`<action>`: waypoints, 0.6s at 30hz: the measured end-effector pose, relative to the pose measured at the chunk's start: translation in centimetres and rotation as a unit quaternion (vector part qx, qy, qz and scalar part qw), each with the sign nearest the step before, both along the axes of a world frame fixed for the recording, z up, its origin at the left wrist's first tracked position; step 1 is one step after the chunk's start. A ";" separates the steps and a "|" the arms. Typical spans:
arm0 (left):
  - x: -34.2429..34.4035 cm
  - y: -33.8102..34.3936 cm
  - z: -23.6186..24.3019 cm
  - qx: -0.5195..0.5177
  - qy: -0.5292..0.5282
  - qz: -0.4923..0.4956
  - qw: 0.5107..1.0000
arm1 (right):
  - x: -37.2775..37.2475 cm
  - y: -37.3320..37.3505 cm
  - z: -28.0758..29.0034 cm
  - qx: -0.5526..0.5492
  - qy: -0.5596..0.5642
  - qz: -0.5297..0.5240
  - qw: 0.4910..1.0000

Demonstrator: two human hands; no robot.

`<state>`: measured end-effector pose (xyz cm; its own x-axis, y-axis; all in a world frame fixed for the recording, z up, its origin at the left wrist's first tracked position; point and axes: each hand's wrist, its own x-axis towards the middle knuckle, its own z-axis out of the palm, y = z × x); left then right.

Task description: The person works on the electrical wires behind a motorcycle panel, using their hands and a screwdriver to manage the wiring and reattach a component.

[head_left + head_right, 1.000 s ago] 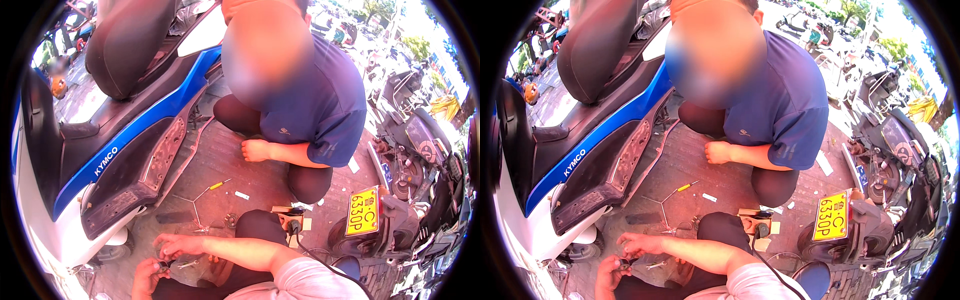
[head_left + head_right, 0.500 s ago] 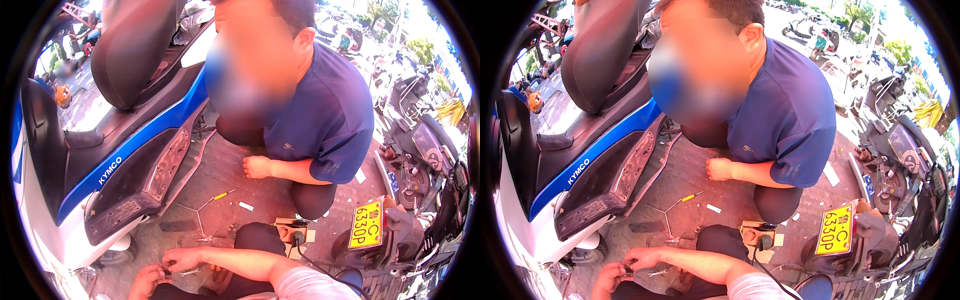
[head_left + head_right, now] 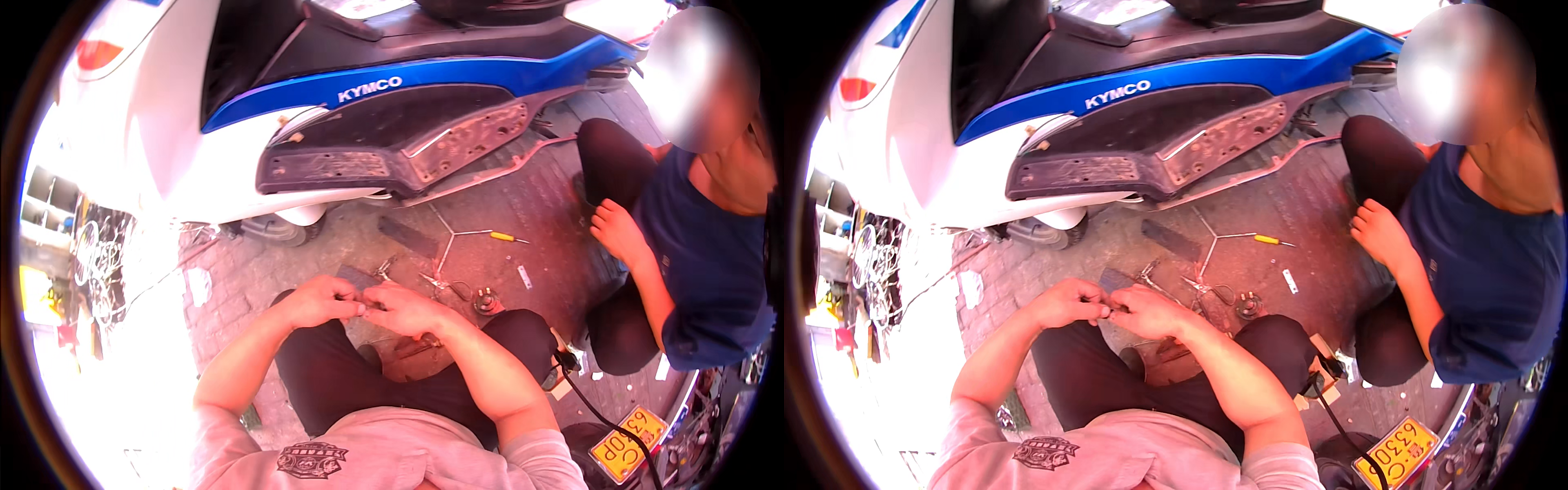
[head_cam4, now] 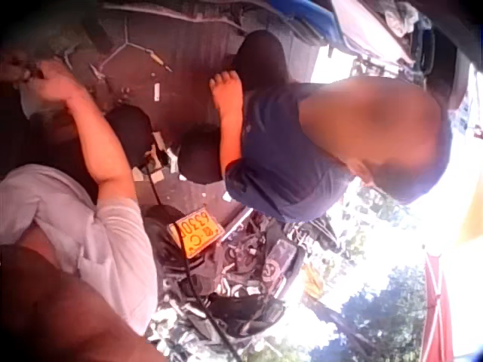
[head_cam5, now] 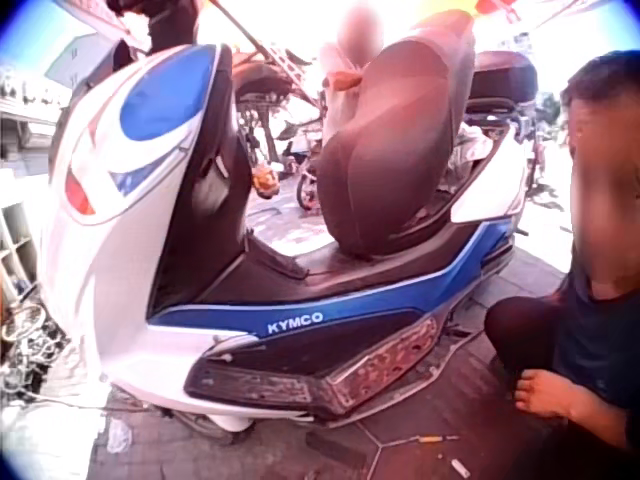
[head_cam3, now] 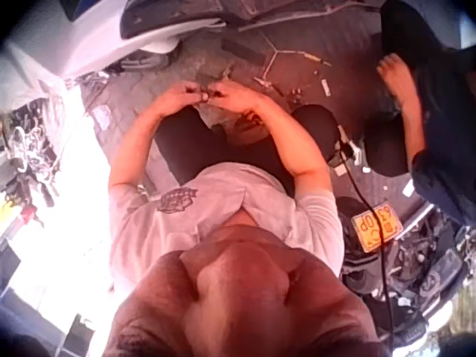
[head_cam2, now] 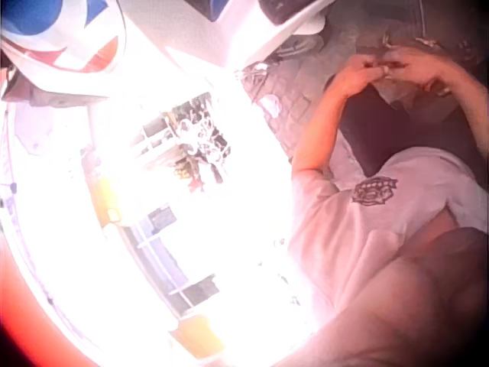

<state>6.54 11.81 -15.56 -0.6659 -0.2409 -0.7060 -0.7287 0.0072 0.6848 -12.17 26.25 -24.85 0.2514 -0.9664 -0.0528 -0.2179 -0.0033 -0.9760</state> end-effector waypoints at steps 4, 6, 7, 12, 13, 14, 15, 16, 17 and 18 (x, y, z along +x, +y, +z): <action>1.7 0.8 0.4 -0.203 0.163 -0.127 0.957 | 1.0 0.1 1.8 0.004 -0.044 -0.042 0.998; 1.2 1.4 1.2 -0.243 0.233 -0.151 0.929 | 1.5 1.0 1.2 -0.072 -0.040 -0.055 0.995; 1.2 1.8 1.1 -0.230 0.248 -0.146 0.930 | 1.4 0.4 1.1 -0.062 -0.052 -0.072 0.994; 7.0 -4.1 -8.3 -0.408 -0.011 -0.216 0.887 | -0.6 2.4 5.2 -0.038 -0.304 -0.031 0.951; 6.1 -9.8 -7.1 -0.447 -0.135 -0.220 0.857 | -1.6 2.5 6.7 -0.146 -0.295 -0.050 0.943; 2.7 -10.2 -7.4 -0.448 -0.077 -0.217 0.864 | -2.9 2.6 6.1 -0.142 -0.301 -0.127 0.935; 1.7 -6.2 -10.4 -0.399 -0.048 -0.221 0.889 | -3.3 3.0 4.3 -0.068 -0.318 -0.170 0.930; 0.1 -4.3 -13.0 -0.307 -0.078 -0.241 0.918 | -3.1 3.7 2.8 0.023 -0.340 -0.202 0.918; 0.5 -2.7 -16.5 -0.322 -0.067 -0.301 0.895 | -4.3 1.5 2.9 0.055 -0.350 -0.220 0.909; -0.5 -0.7 -18.8 -0.330 -0.080 -0.299 0.892 | -4.1 1.2 3.1 0.031 -0.333 -0.233 0.913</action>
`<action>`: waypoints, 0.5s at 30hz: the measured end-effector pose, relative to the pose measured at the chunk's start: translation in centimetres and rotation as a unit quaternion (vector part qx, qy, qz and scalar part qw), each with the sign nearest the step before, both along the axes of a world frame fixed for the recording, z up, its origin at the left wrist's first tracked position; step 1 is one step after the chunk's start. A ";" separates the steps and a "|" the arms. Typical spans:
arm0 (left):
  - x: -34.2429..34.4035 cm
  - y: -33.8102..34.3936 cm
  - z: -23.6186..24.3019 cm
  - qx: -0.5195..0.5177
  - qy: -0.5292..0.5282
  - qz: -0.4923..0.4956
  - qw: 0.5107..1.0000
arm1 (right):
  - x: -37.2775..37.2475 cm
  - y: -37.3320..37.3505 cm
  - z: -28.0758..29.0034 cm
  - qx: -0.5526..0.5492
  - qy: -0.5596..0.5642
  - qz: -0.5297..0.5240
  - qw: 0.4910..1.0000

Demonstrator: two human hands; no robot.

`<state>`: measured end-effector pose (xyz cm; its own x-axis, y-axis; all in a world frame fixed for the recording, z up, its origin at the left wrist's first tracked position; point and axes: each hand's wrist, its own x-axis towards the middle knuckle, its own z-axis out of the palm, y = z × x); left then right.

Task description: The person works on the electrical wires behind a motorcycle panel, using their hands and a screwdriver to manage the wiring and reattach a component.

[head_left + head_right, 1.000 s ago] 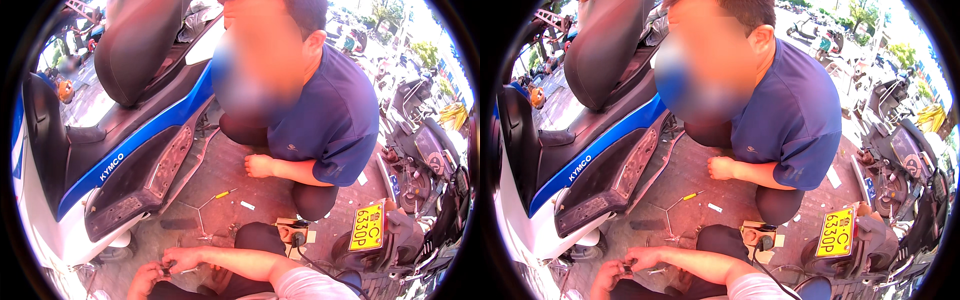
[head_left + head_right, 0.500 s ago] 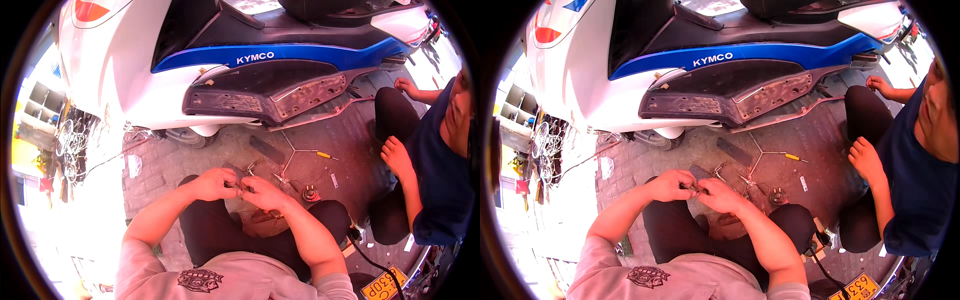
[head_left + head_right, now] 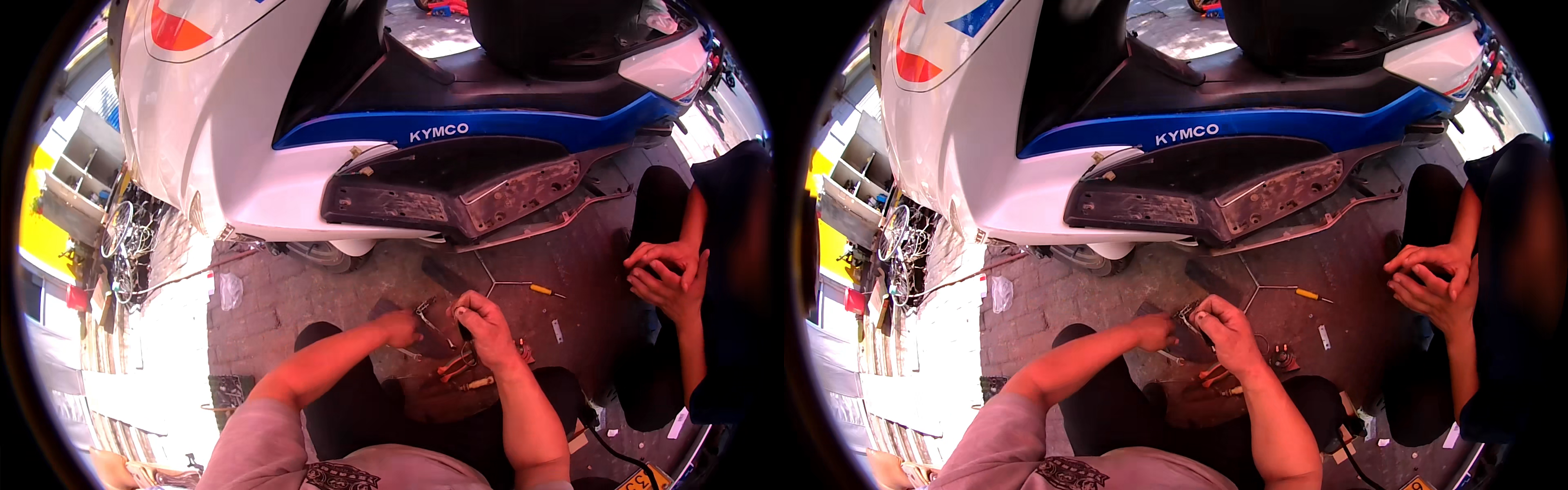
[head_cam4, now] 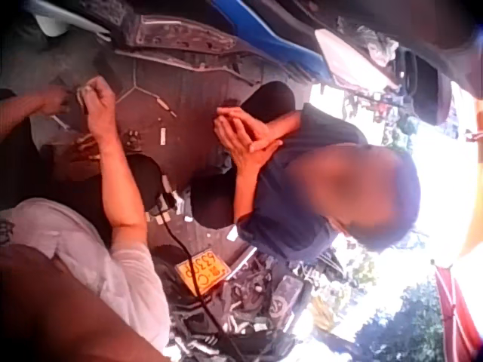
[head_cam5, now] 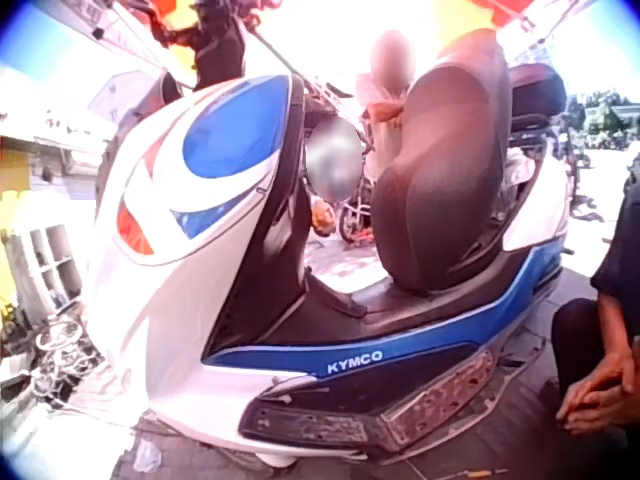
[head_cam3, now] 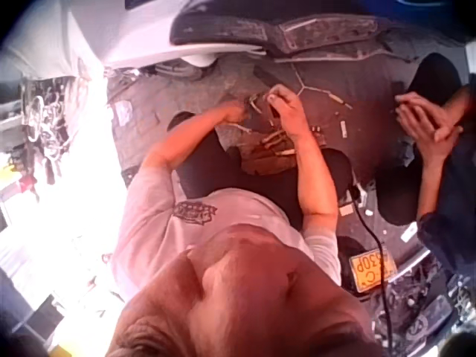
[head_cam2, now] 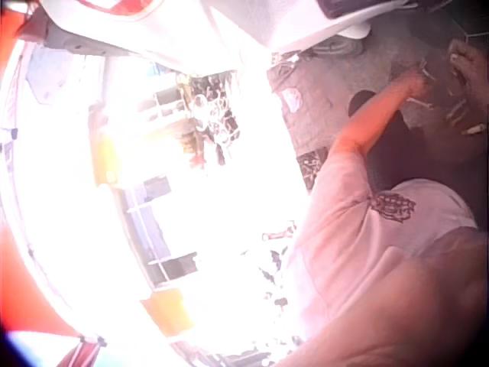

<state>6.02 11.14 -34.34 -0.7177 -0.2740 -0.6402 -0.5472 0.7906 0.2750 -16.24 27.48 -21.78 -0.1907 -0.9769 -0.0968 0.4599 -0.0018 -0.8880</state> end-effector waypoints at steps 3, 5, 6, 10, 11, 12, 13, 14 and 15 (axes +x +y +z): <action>-1.1 7.6 -7.6 0.025 0.005 0.035 0.999 | 0.6 -0.5 -0.8 0.017 0.034 0.027 0.999; -1.9 9.1 -10.0 0.005 0.016 0.065 0.998 | 0.2 -1.5 -1.6 0.047 0.062 0.001 0.997; -1.9 10.0 -10.3 -0.007 0.044 0.082 0.996 | 0.6 -1.0 -2.5 0.075 0.068 -0.010 0.995; -1.7 9.6 -8.5 0.013 0.181 0.182 0.967 | 0.9 -1.8 -4.6 0.126 0.078 -0.057 0.987; -2.2 8.3 -6.6 0.038 0.222 0.214 0.951 | 0.7 -2.1 -4.6 0.136 0.105 -0.055 0.984; -3.1 7.2 -4.1 0.122 0.244 0.338 0.901 | 0.3 -2.3 -4.6 0.146 0.134 -0.053 0.979; -3.8 6.1 -0.8 0.201 0.261 0.452 0.829 | 0.0 -2.4 -4.5 0.154 0.162 -0.052 0.973; -4.1 5.2 2.8 0.319 0.330 0.499 0.734 | -0.1 -2.6 -4.3 0.155 0.184 -0.043 0.970; -3.8 4.5 6.4 0.422 0.391 0.534 0.620 | 0.1 -2.9 -4.0 0.153 0.202 -0.032 0.967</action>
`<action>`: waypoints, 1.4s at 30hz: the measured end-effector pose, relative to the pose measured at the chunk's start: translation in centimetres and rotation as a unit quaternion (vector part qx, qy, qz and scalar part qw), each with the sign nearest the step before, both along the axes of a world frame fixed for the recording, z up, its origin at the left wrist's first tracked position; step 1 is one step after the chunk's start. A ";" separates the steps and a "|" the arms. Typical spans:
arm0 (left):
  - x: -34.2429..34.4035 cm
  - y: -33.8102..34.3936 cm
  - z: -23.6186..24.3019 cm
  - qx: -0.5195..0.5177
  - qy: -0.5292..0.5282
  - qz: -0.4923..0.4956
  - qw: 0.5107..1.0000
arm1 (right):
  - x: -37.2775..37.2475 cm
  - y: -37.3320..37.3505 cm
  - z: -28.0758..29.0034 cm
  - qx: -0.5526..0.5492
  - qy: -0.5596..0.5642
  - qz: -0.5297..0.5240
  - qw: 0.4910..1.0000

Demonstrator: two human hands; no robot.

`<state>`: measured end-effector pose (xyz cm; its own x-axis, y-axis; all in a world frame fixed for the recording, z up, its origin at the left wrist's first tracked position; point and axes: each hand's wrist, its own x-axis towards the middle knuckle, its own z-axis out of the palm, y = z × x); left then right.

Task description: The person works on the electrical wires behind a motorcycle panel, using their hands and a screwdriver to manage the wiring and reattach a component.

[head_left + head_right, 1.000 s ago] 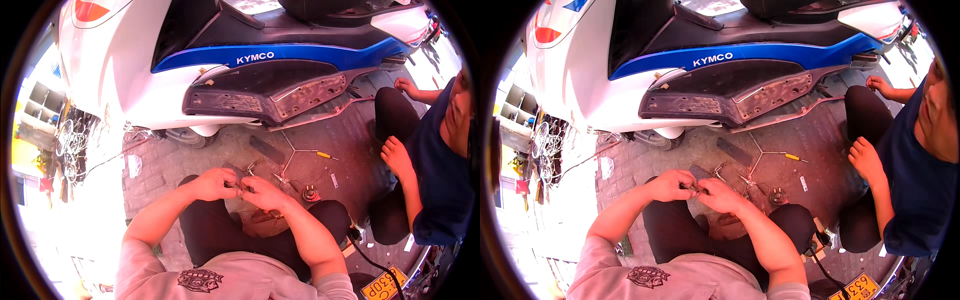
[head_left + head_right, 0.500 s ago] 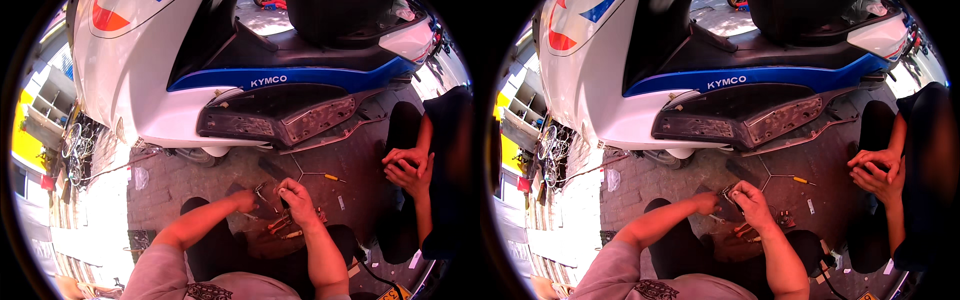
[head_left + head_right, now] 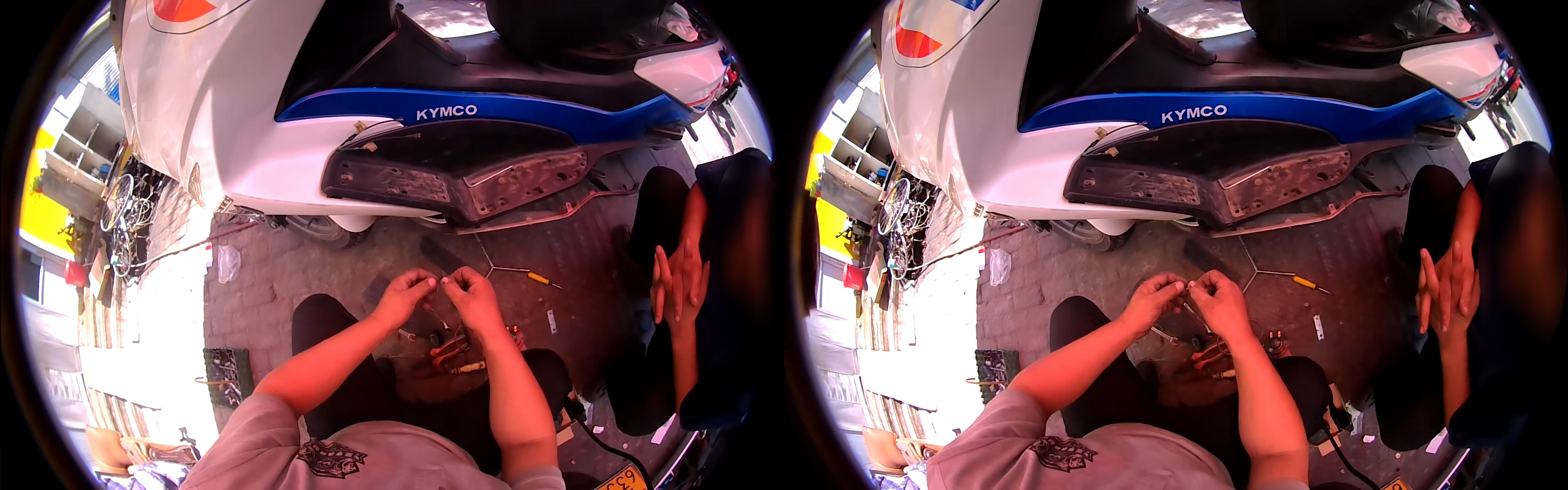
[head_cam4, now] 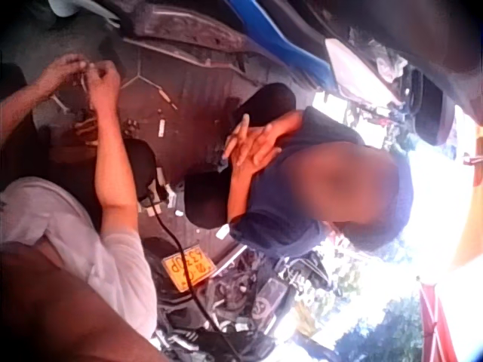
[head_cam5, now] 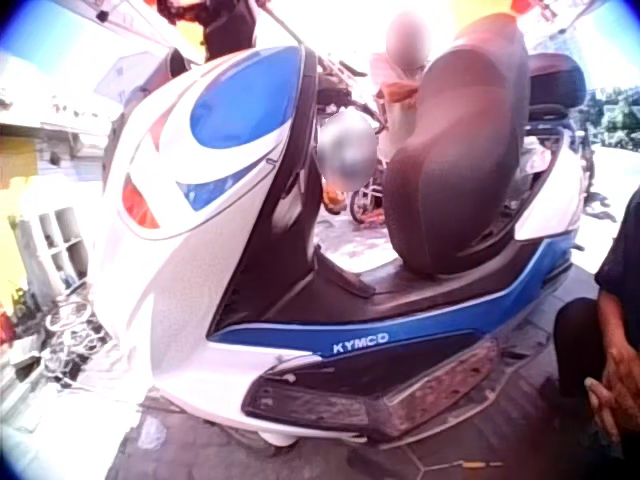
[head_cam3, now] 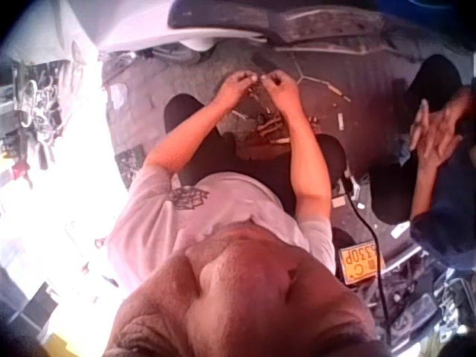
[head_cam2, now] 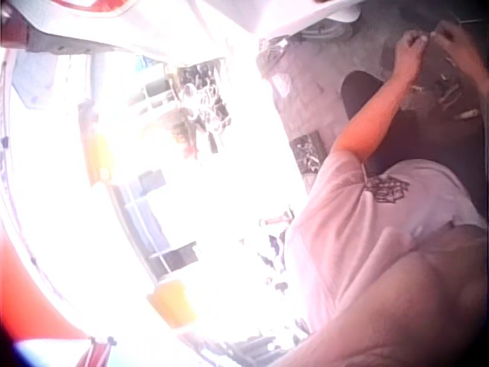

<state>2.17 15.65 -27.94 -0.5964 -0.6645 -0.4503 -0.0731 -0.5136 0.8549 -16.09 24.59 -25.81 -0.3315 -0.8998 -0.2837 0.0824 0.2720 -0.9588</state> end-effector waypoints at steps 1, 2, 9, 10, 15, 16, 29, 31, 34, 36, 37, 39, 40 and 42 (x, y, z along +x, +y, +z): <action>0.2 -0.4 2.7 -0.051 -0.040 -0.018 0.998 | 0.3 -0.3 0.2 0.001 0.017 0.014 1.000; 0.3 -0.8 5.0 -0.103 -0.081 -0.036 0.991 | 0.8 -0.4 0.2 -0.012 0.022 0.029 0.999; 3.1 -2.8 10.4 -0.141 -0.230 -0.176 0.947 | 2.3 -1.0 1.7 -0.029 0.041 0.135 0.990; 3.6 -3.2 10.7 -0.119 -0.219 -0.199 0.948 | 2.3 -0.9 2.0 -0.029 0.044 0.151 0.987; 4.9 -4.1 10.2 -0.049 -0.129 -0.262 0.955 | 1.7 -1.5 3.2 -0.021 -0.054 0.195 0.979; 4.3 -4.5 9.7 -0.038 -0.073 -0.257 0.963 | 1.3 -1.4 3.2 -0.004 -0.074 0.204 0.976; 3.7 -2.3 12.0 -0.099 -0.146 -0.146 0.973 | 2.7 -1.4 -0.1 -0.117 -0.306 0.163 0.931; 3.8 -2.7 12.5 -0.125 -0.159 -0.151 0.968 | 3.0 -1.7 1.2 -0.122 -0.312 0.149 0.930; 3.1 -2.9 14.3 -0.162 -0.165 -0.165 0.959 | 3.5 -2.1 1.5 -0.158 -0.335 0.121 0.921; 2.8 -3.2 15.1 -0.187 -0.176 -0.168 0.952 | 3.6 -2.4 1.9 -0.177 -0.335 0.109 0.919; 2.9 -3.5 15.3 -0.200 -0.187 -0.164 0.948 | 3.7 -2.6 2.5 -0.181 -0.326 0.107 0.922; 2.7 -4.0 16.2 -0.232 -0.196 -0.164 0.939 | 3.6 -3.0 3.7 -0.186 -0.311 0.103 0.926; 2.5 -4.3 17.0 -0.252 -0.194 -0.168 0.933 | 3.5 -3.2 4.4 -0.188 -0.305 0.100 0.928; 2.1 -4.8 18.5 -0.281 -0.197 -0.174 0.923 | 3.1 -3.4 6.0 -0.195 -0.287 0.097 0.933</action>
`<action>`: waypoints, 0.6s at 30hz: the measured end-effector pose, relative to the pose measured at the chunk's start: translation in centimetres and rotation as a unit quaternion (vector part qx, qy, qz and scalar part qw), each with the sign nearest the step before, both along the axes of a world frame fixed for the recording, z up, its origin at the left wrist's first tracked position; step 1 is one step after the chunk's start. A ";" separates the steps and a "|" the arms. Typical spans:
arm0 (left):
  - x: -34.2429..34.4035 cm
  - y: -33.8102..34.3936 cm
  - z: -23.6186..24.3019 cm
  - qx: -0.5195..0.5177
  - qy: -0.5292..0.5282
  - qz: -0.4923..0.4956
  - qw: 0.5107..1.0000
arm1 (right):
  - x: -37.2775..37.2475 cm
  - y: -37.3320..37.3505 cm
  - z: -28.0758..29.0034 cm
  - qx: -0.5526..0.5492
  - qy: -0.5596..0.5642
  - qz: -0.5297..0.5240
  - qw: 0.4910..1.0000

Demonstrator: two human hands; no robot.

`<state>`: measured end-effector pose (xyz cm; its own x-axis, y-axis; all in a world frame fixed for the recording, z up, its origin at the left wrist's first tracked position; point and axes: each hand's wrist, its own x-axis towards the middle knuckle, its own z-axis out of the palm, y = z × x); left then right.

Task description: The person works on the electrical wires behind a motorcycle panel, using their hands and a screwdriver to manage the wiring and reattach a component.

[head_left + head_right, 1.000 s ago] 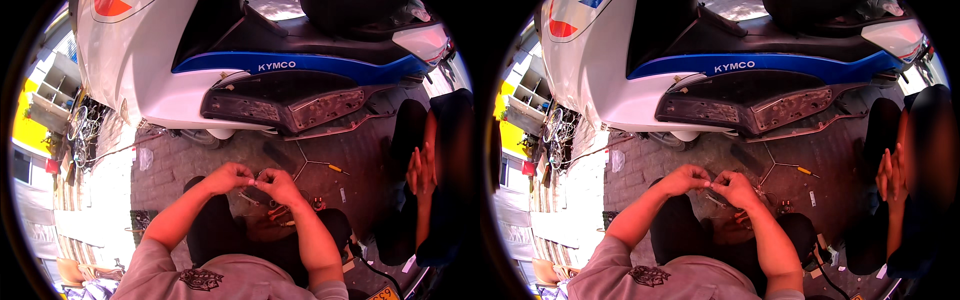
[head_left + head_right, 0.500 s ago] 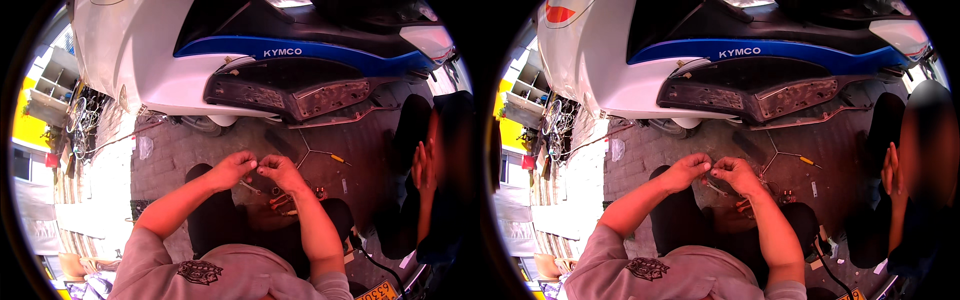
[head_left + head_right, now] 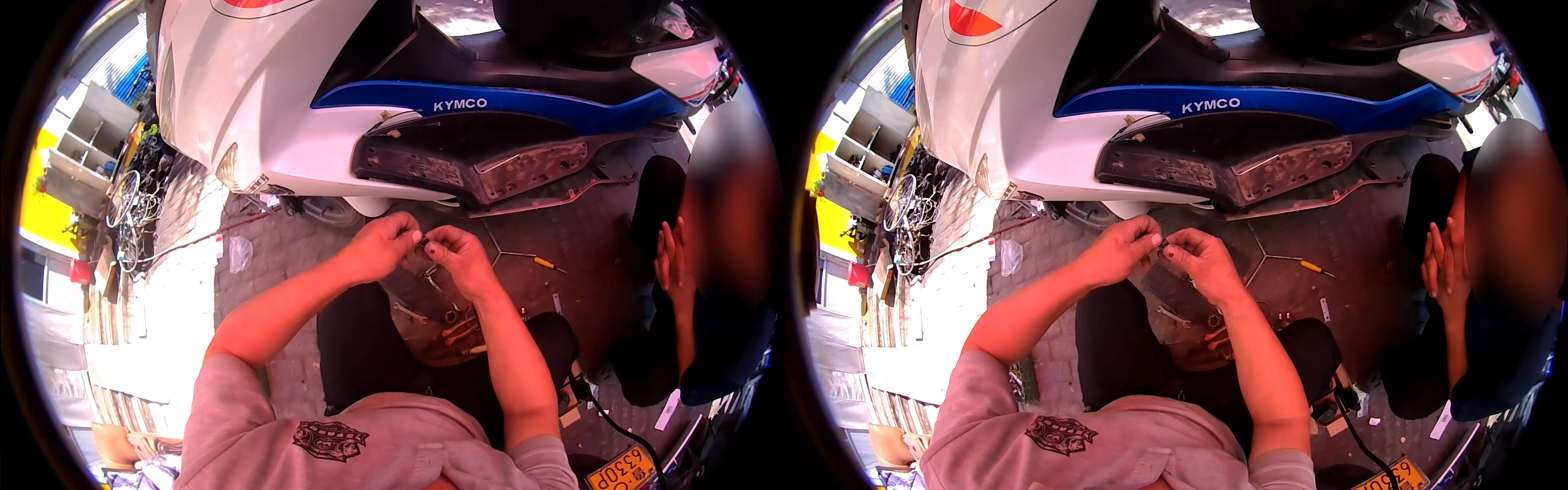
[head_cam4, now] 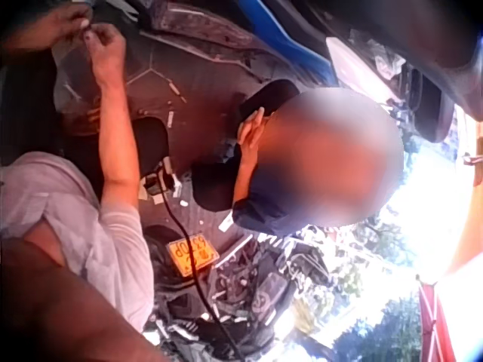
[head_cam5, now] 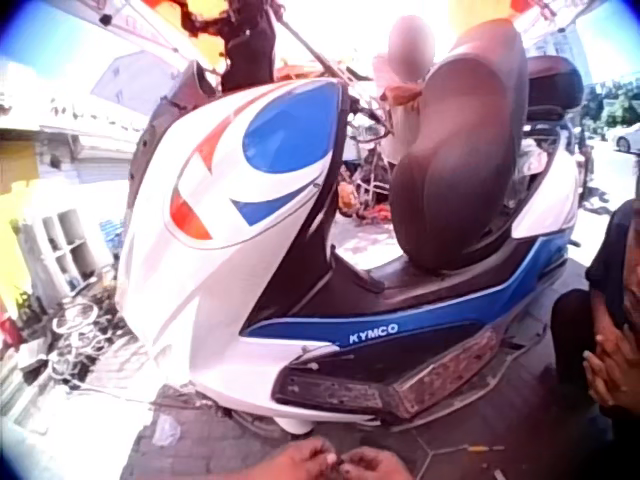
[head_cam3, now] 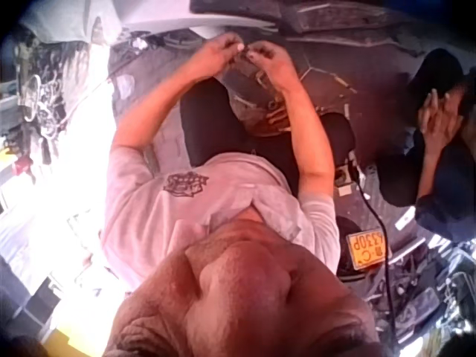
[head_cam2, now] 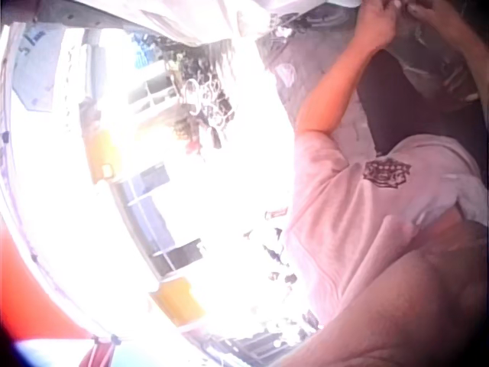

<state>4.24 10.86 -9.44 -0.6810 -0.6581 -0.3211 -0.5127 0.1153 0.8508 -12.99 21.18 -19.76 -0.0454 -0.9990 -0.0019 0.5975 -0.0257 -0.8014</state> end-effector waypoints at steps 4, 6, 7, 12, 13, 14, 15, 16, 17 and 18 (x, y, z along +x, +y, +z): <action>-0.7 -0.5 1.9 -0.033 0.004 -0.004 0.999 | -0.8 -0.6 2.2 -0.013 0.040 -0.016 0.999; -1.0 -0.8 3.2 -0.058 -0.021 -0.006 0.998 | -1.2 -0.8 2.7 -0.013 0.038 -0.024 0.999; -1.0 -1.1 3.3 -0.076 -0.015 -0.008 0.997 | -1.4 -1.0 3.1 -0.012 0.027 -0.029 0.999; -0.3 -2.6 3.3 -0.118 -0.011 -0.023 0.993 | -0.5 -1.6 4.8 -0.008 0.068 -0.047 0.997; -0.2 -2.8 3.5 -0.113 -0.007 -0.028 0.993 | -0.4 -1.8 5.1 -0.010 0.078 -0.043 0.996; -0.2 -2.9 3.8 -0.108 -0.003 -0.033 0.994 | -0.4 -2.0 5.4 -0.012 0.087 -0.039 0.995; -0.2 -3.0 4.0 -0.103 0.002 -0.037 0.994 | -0.4 -2.2 5.6 -0.013 0.098 -0.035 0.994; -0.4 -3.2 4.8 -0.063 0.036 -0.031 0.997 | -0.5 -2.4 5.6 -0.015 0.100 -0.042 0.994; -0.7 -3.7 6.1 -0.024 0.070 -0.024 0.997 | -0.7 -2.7 5.6 -0.017 0.102 -0.050 0.993; -1.1 -4.3 7.6 0.016 0.104 -0.018 0.994 | -0.9 -3.1 5.8 -0.019 0.105 -0.057 0.993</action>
<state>3.13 6.56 -1.81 -0.7580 -0.6237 -0.1907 -0.3207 0.1019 0.9417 -13.86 18.08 -13.96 -0.1545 -0.9864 0.0567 0.4093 -0.1161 -0.9050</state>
